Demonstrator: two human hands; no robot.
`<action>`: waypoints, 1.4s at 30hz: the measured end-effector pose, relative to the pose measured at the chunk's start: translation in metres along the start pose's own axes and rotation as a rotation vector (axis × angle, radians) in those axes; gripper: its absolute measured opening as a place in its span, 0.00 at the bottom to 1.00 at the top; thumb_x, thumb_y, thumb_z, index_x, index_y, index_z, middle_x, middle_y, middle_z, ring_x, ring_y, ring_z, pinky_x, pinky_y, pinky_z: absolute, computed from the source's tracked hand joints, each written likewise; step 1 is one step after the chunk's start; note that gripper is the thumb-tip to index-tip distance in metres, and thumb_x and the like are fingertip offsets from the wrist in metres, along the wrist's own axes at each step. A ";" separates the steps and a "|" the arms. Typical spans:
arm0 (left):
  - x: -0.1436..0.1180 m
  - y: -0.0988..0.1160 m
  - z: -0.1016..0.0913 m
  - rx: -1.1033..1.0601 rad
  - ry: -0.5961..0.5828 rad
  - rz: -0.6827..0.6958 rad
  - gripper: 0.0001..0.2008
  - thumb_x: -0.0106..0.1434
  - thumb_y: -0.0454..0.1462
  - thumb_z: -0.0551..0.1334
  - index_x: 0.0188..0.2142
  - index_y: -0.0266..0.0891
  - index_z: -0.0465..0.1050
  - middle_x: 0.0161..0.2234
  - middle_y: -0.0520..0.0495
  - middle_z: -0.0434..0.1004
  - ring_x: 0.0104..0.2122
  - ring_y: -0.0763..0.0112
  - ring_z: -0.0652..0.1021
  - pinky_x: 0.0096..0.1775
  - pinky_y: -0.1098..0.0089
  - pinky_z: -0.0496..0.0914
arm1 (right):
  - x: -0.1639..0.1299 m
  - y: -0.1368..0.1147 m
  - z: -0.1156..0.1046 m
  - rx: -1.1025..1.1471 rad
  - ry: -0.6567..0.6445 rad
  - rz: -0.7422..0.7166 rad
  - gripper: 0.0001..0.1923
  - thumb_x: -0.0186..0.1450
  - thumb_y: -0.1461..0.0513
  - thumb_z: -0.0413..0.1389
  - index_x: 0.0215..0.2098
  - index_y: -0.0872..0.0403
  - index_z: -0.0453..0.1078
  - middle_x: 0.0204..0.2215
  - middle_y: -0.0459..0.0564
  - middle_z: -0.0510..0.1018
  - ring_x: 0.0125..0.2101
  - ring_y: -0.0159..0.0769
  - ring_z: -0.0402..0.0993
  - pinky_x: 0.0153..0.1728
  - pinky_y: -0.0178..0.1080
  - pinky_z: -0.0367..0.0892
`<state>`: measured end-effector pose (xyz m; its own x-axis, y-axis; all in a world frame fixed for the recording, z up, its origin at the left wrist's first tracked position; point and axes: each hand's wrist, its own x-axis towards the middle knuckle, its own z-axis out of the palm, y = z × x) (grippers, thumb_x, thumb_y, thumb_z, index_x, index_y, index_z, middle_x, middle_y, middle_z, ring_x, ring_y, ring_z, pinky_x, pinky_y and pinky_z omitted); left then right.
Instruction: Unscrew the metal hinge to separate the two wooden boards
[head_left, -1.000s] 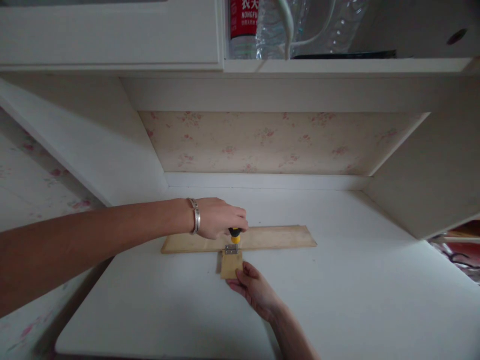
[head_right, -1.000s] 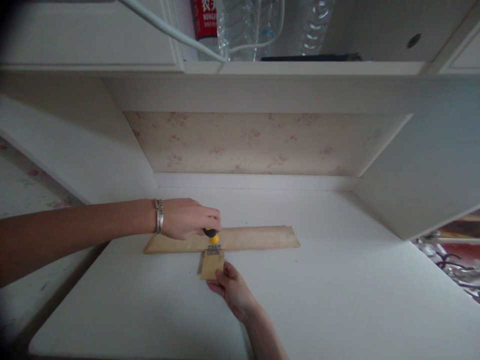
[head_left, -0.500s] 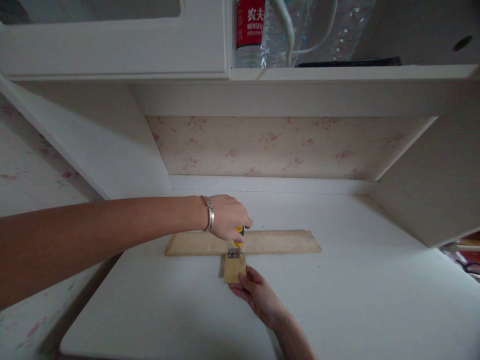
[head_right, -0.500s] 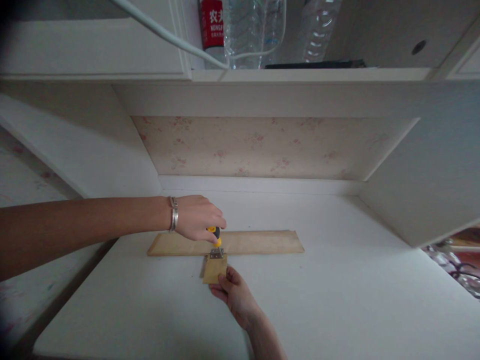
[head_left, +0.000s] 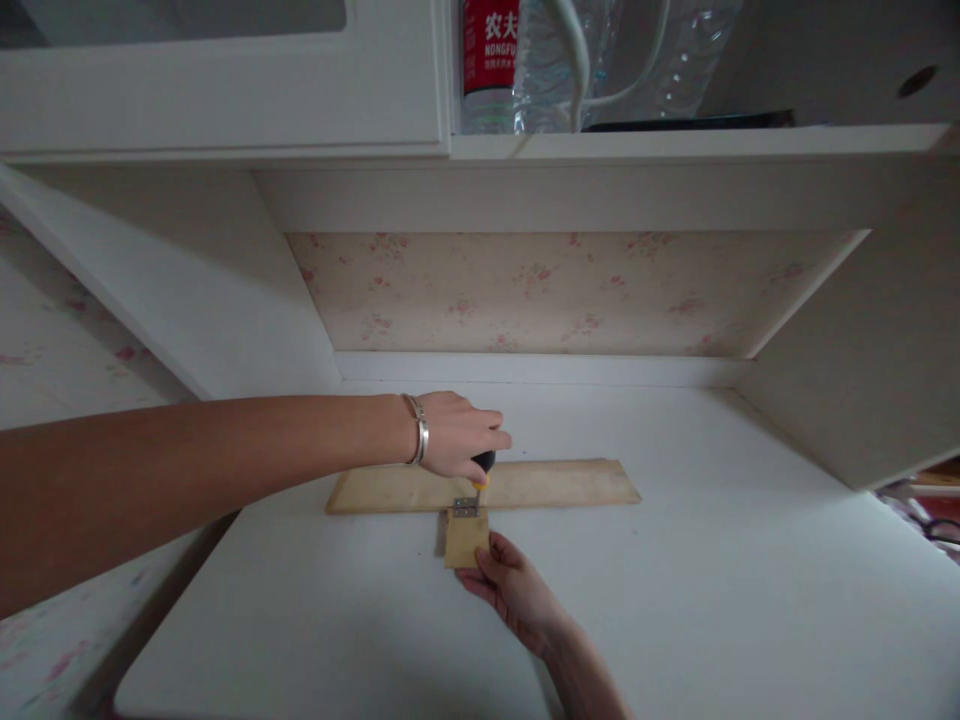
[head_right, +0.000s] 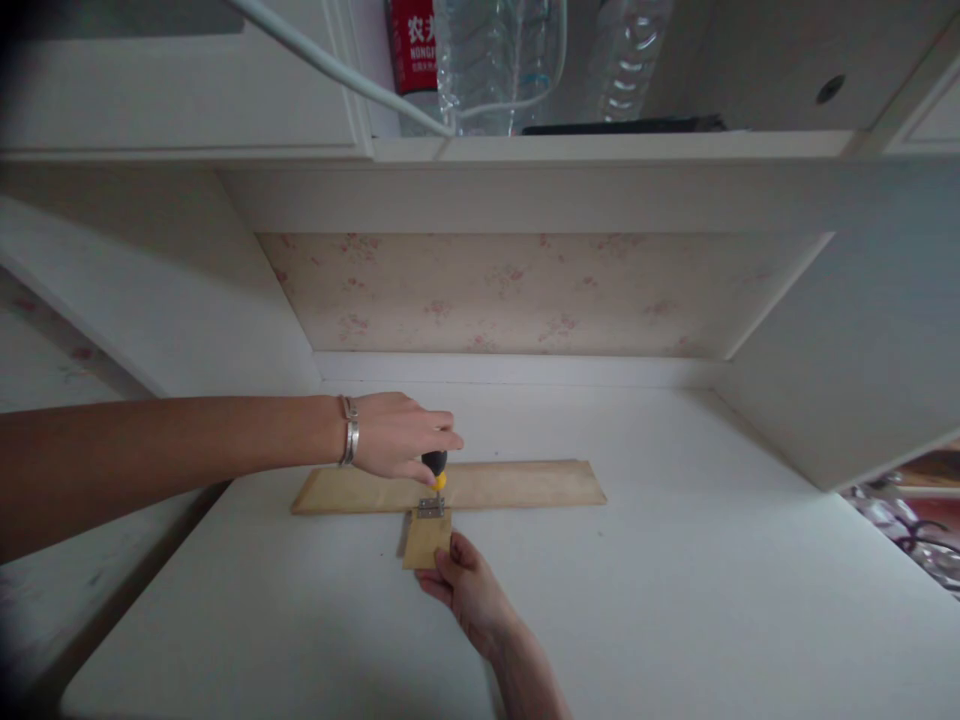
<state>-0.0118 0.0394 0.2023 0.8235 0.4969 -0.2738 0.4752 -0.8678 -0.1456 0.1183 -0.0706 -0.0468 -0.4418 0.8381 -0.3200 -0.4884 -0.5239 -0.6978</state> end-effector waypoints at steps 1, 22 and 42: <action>0.000 0.000 -0.001 -0.009 -0.002 0.022 0.22 0.55 0.48 0.60 0.49 0.50 0.62 0.47 0.47 0.68 0.34 0.67 0.74 0.29 0.70 0.63 | 0.000 0.001 -0.001 -0.005 0.001 0.000 0.16 0.59 0.58 0.57 0.44 0.55 0.66 0.42 0.51 0.73 0.36 0.32 0.71 0.44 0.40 0.64; 0.004 0.007 0.003 0.036 -0.010 -0.041 0.17 0.58 0.51 0.54 0.42 0.46 0.66 0.35 0.47 0.74 0.33 0.64 0.74 0.31 0.68 0.63 | 0.000 0.001 0.000 -0.017 0.010 0.009 0.17 0.59 0.57 0.58 0.44 0.55 0.66 0.41 0.51 0.73 0.37 0.32 0.72 0.44 0.39 0.65; 0.003 0.008 -0.002 -0.055 0.004 0.053 0.18 0.57 0.42 0.59 0.49 0.53 0.64 0.42 0.50 0.73 0.36 0.65 0.74 0.31 0.69 0.63 | -0.001 0.000 0.000 -0.025 0.011 0.009 0.18 0.58 0.55 0.59 0.43 0.55 0.66 0.40 0.51 0.74 0.37 0.33 0.72 0.44 0.40 0.65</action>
<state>-0.0047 0.0343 0.2021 0.8495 0.4500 -0.2755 0.4466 -0.8913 -0.0788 0.1185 -0.0715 -0.0469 -0.4376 0.8351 -0.3334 -0.4655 -0.5276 -0.7106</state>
